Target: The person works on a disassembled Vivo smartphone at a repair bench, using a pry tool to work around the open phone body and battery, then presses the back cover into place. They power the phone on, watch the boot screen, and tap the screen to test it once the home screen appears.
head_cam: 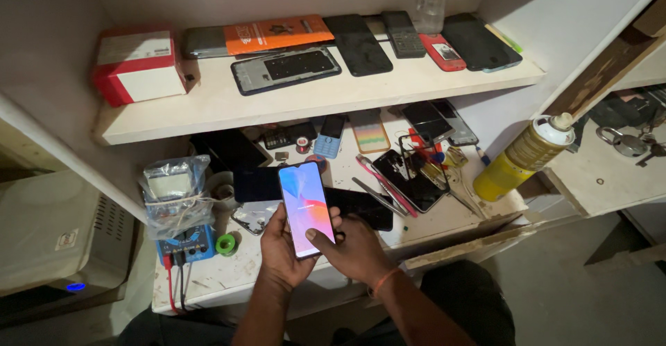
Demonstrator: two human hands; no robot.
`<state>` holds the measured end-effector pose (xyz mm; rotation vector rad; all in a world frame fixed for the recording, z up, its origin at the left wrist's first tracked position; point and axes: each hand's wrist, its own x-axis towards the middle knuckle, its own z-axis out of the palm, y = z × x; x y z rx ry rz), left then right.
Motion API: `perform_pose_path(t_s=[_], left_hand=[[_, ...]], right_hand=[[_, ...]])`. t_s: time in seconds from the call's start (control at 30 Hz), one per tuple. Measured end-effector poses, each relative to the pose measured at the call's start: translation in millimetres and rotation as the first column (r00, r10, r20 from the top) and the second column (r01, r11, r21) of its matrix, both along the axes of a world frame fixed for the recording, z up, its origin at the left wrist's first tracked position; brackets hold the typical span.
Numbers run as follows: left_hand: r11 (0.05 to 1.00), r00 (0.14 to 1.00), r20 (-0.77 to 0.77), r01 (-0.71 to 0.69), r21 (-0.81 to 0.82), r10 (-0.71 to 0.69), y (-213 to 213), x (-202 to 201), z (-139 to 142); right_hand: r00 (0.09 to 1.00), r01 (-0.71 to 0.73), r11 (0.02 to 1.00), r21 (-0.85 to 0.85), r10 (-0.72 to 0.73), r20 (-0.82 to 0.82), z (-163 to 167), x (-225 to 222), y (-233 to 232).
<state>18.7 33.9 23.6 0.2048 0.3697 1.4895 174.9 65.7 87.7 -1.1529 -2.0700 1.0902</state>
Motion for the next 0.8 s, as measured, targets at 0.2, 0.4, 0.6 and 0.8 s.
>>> perform_pose_path(t_s=[0.2,0.4,0.6,0.8], left_hand=[[1.000,1.000,0.016,0.000,-0.007,0.000,-0.6,0.3,0.6],[1.000,1.000,0.000,-0.002,0.018,0.002,-2.0,0.4,-0.1],[0.999,1.000,0.020,0.014,0.033,-0.015,-1.8,-1.1,-3.2],[0.999,1.000,0.029,0.011,0.036,-0.012,-0.9,-1.4,-3.9]], right_hand=[[0.998,-0.025,0.999,0.046,0.023,0.058,-2.5,-1.1,2.9],[0.995,-0.072,0.993,0.096,0.065,0.077,-4.1,1.9,1.9],[0.998,-0.048,0.996,0.069,0.051,-0.045,-9.4,12.5,-6.4],[0.995,-0.014,0.997,0.073,0.022,-0.098,-19.1,13.5,-4.9]])
